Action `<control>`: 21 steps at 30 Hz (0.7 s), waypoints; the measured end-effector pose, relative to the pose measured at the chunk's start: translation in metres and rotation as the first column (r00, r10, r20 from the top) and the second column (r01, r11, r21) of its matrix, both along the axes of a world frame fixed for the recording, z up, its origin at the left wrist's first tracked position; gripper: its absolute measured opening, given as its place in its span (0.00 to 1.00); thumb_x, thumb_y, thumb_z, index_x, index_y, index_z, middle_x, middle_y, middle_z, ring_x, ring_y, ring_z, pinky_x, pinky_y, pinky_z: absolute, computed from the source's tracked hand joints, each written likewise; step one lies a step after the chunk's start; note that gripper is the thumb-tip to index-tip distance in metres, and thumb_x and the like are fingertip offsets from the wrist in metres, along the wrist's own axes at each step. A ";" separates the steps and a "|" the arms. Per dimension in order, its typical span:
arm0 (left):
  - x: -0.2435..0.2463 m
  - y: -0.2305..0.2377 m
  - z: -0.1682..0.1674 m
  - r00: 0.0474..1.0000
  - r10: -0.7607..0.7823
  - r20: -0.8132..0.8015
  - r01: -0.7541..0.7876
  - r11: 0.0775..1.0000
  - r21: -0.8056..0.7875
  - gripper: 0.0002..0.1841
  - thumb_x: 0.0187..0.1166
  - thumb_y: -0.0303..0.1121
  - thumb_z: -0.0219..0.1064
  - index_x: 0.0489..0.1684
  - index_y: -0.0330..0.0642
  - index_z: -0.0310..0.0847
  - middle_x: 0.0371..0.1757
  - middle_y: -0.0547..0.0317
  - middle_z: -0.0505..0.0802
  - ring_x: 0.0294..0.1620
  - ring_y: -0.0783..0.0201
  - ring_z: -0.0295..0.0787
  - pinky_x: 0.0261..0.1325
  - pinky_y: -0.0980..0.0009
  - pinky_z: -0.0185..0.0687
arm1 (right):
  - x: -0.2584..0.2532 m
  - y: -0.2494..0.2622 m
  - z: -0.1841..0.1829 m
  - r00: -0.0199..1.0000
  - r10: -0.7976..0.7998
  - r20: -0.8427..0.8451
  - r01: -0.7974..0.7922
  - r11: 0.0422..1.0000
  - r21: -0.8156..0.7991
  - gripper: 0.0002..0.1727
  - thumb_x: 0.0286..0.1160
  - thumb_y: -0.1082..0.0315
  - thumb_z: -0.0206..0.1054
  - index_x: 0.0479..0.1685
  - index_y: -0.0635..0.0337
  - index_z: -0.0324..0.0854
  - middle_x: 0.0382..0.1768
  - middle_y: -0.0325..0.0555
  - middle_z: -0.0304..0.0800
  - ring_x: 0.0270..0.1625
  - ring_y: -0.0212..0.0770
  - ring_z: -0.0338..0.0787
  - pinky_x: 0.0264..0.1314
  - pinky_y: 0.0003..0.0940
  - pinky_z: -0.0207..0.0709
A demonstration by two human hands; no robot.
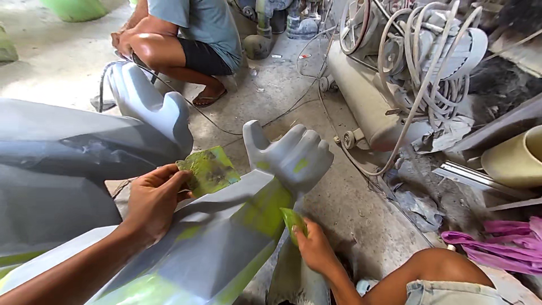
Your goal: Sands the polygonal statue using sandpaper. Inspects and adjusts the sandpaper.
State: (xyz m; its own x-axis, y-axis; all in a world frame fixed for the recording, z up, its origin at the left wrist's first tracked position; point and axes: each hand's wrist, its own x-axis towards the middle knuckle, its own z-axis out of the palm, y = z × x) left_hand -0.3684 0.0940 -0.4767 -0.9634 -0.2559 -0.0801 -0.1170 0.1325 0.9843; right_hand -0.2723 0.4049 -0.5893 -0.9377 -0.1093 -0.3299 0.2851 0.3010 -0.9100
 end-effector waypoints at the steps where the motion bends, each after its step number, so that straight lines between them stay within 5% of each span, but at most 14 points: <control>1: 0.000 0.000 0.000 1.000 -0.008 -0.008 0.008 1.000 -0.005 0.08 0.88 0.30 0.60 0.39 0.49 0.85 0.28 0.69 0.89 0.23 0.75 0.84 0.29 0.78 0.84 | 0.009 0.001 0.009 0.998 0.031 -0.052 -0.033 0.999 -0.035 0.18 0.85 0.63 0.58 0.65 0.61 0.85 0.58 0.46 0.92 0.60 0.34 0.90 0.69 0.36 0.83; 4: -0.001 0.000 0.000 1.000 -0.011 -0.021 0.011 1.000 -0.007 0.09 0.87 0.29 0.61 0.38 0.48 0.86 0.27 0.69 0.90 0.23 0.75 0.85 0.29 0.78 0.85 | 0.003 0.008 0.020 0.969 0.034 -0.243 -0.047 0.998 -0.048 0.19 0.81 0.68 0.58 0.66 0.57 0.87 0.59 0.43 0.92 0.62 0.32 0.89 0.70 0.34 0.82; 7: -0.003 -0.001 -0.001 0.999 -0.014 -0.030 0.014 1.000 -0.003 0.09 0.87 0.29 0.61 0.37 0.47 0.86 0.27 0.67 0.89 0.23 0.74 0.85 0.29 0.77 0.85 | -0.043 0.013 -0.004 0.928 0.002 -0.374 0.034 0.995 0.090 0.21 0.82 0.67 0.56 0.69 0.48 0.88 0.63 0.37 0.91 0.67 0.31 0.87 0.72 0.38 0.82; 11: -0.007 -0.001 -0.003 0.998 0.015 -0.056 -0.013 0.999 0.030 0.09 0.85 0.25 0.61 0.35 0.44 0.85 0.26 0.64 0.89 0.23 0.74 0.86 0.28 0.77 0.87 | -0.075 0.001 -0.041 0.893 0.146 -0.425 -0.015 0.955 0.297 0.27 0.83 0.67 0.56 0.82 0.40 0.78 0.73 0.34 0.84 0.71 0.32 0.85 0.73 0.40 0.82; 15: -0.006 0.001 -0.003 0.998 0.034 -0.049 -0.031 0.998 0.057 0.08 0.85 0.25 0.61 0.38 0.43 0.87 0.29 0.63 0.90 0.25 0.72 0.88 0.30 0.76 0.88 | -0.052 -0.013 -0.051 0.876 0.250 -0.412 -0.011 0.865 0.501 0.33 0.74 0.73 0.61 0.83 0.46 0.76 0.69 0.43 0.85 0.61 0.37 0.90 0.60 0.37 0.88; 21: -0.001 0.001 -0.002 0.999 0.012 -0.033 -0.010 0.998 0.062 0.07 0.86 0.28 0.63 0.39 0.46 0.86 0.29 0.64 0.91 0.25 0.71 0.86 0.31 0.76 0.86 | -0.007 0.013 -0.060 0.845 0.317 -0.431 -0.062 0.858 0.510 0.33 0.71 0.71 0.64 0.82 0.43 0.78 0.69 0.41 0.85 0.66 0.35 0.88 0.63 0.34 0.87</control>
State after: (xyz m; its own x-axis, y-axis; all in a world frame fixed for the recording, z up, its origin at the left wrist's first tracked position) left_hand -0.3699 0.0948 -0.4788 -0.9629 -0.2622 -0.0641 -0.0852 0.0699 0.9939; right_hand -0.2796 0.4182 -0.6489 -0.9609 -0.2573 0.1024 -0.2608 0.7163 -0.6472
